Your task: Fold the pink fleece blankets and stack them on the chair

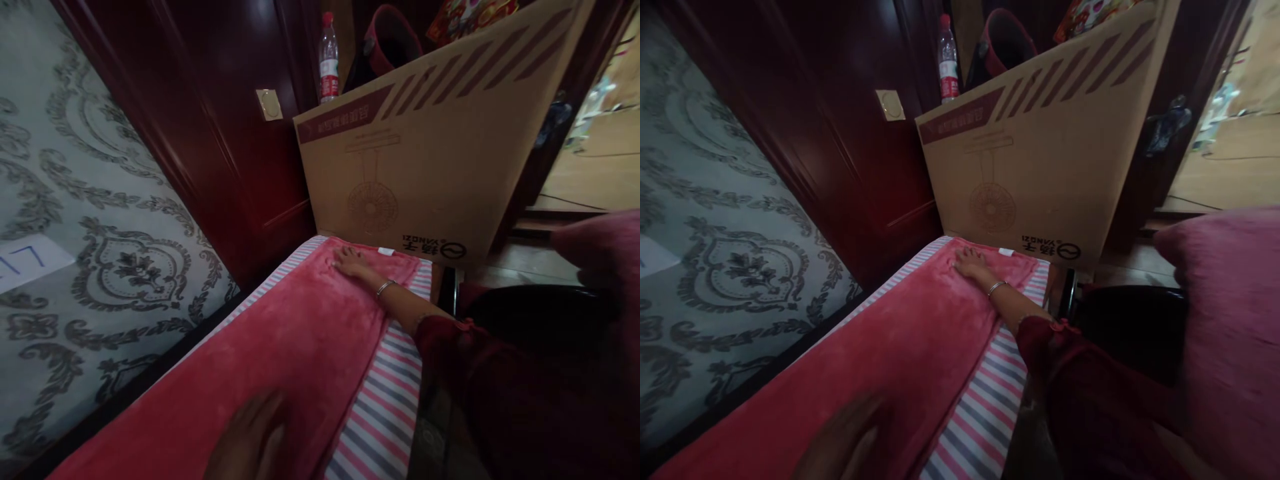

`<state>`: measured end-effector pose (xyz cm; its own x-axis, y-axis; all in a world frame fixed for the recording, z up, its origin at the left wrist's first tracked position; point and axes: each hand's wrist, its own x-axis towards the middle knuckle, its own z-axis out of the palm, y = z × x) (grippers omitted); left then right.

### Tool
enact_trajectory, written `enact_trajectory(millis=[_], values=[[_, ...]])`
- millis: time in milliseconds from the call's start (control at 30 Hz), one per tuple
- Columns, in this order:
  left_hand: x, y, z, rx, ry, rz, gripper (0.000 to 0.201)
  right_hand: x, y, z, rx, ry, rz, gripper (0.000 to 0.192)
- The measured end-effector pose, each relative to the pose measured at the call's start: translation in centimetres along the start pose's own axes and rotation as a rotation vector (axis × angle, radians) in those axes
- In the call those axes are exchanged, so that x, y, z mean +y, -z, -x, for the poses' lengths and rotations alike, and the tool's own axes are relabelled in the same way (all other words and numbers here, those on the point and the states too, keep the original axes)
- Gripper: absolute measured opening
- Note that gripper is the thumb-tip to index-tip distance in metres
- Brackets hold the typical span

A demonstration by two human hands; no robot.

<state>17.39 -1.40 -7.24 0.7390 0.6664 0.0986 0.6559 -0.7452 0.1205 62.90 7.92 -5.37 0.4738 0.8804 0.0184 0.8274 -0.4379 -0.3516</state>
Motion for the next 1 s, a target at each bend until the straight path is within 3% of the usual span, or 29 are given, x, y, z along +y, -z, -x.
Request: enact_trajectory(millis=[133,200,267,367,500,833,933,1000], values=[[3.7,2.3,-10.4,-0.061,-0.113,0.024,0.058,-1.5,-1.5,-2.2,-0.011,0.013,0.030,0.070],[4.9,2.3,-14.5,-0.083,-0.101,-0.018,0.061,-2.4,-2.5,-3.5,-0.011,0.023,0.050,0.069],[5.2,1.4,-16.9,-0.109,-0.028,-0.069,0.064,-2.6,-3.2,-5.0,-0.007,0.051,0.073,0.069],[4.7,-0.3,-17.9,-0.116,0.066,-0.109,0.067,-2.0,-3.6,-7.1,-0.001,0.122,0.104,0.067],[4.2,-1.2,-17.5,-0.111,0.073,-0.090,0.067,-0.8,-3.4,-9.0,-0.009,0.190,0.142,0.064],[4.2,-0.7,-17.3,-0.133,0.061,0.006,0.072,-0.9,-2.8,-10.0,-0.104,0.186,0.189,0.065],[2.9,0.7,-18.1,-0.169,0.017,0.042,0.065,-0.9,-3.1,-9.8,-0.075,0.176,0.185,0.065],[1.2,1.5,-18.9,-0.116,0.032,-0.005,0.057,-0.8,-3.4,-9.7,-0.051,0.177,0.177,0.065]])
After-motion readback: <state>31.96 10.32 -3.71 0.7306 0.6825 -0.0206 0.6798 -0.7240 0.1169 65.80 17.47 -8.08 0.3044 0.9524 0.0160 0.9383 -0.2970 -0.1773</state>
